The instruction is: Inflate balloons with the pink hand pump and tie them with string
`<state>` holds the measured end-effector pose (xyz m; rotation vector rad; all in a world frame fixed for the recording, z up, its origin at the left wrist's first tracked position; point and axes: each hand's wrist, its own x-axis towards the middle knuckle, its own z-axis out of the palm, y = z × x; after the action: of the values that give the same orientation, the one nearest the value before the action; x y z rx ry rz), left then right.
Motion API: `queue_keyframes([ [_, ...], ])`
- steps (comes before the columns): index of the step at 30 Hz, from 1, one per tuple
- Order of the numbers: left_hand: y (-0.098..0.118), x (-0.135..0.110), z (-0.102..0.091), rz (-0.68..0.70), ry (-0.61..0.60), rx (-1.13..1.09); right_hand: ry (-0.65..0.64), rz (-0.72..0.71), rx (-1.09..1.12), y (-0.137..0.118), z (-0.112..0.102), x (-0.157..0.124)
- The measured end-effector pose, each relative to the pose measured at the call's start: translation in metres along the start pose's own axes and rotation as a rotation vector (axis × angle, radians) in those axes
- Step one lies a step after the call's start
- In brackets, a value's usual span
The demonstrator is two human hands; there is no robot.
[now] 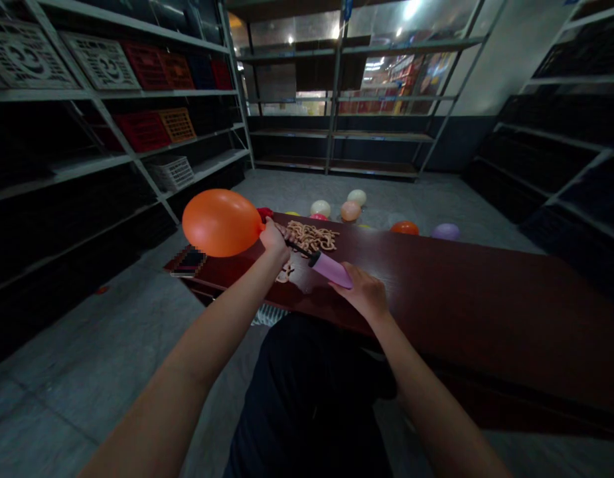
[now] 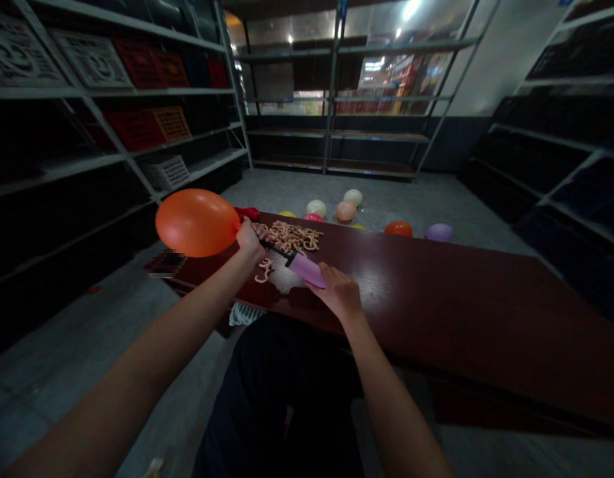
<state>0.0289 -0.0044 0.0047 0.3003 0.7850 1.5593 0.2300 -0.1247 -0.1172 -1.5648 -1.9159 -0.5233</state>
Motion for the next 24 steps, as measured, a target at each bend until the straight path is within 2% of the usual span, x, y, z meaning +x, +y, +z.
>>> queue_keyframes([
  [3, 0.028, 0.008, -0.010, 0.042, 0.097, -0.029, 0.006, -0.038, -0.007, 0.000, 0.000, -0.001],
  [6, 0.053, 0.015, -0.023, 0.065, 0.121, -0.027, 0.002, -0.066, 0.005, -0.001, 0.000, -0.001],
  [10, 0.064, 0.020, -0.030, 0.102, 0.140, -0.037, -0.012, -0.070, 0.023, 0.000, 0.000, -0.001],
  [13, 0.055, 0.020, -0.020, 0.154, 0.099, -0.051, 0.000, -0.014, 0.019, 0.003, -0.001, 0.000],
  [18, 0.027, 0.015, 0.015, 0.199, 0.005, -0.050, 0.032, 0.099, 0.057, 0.008, 0.000, 0.001],
  [21, 0.001, 0.006, 0.033, 0.175, -0.045, -0.020, 0.045, 0.148, 0.065, 0.008, 0.001, 0.002],
  [24, -0.033, -0.007, 0.043, 0.130, -0.083, 0.004, 0.043, 0.185, 0.076, 0.008, 0.002, 0.003],
])
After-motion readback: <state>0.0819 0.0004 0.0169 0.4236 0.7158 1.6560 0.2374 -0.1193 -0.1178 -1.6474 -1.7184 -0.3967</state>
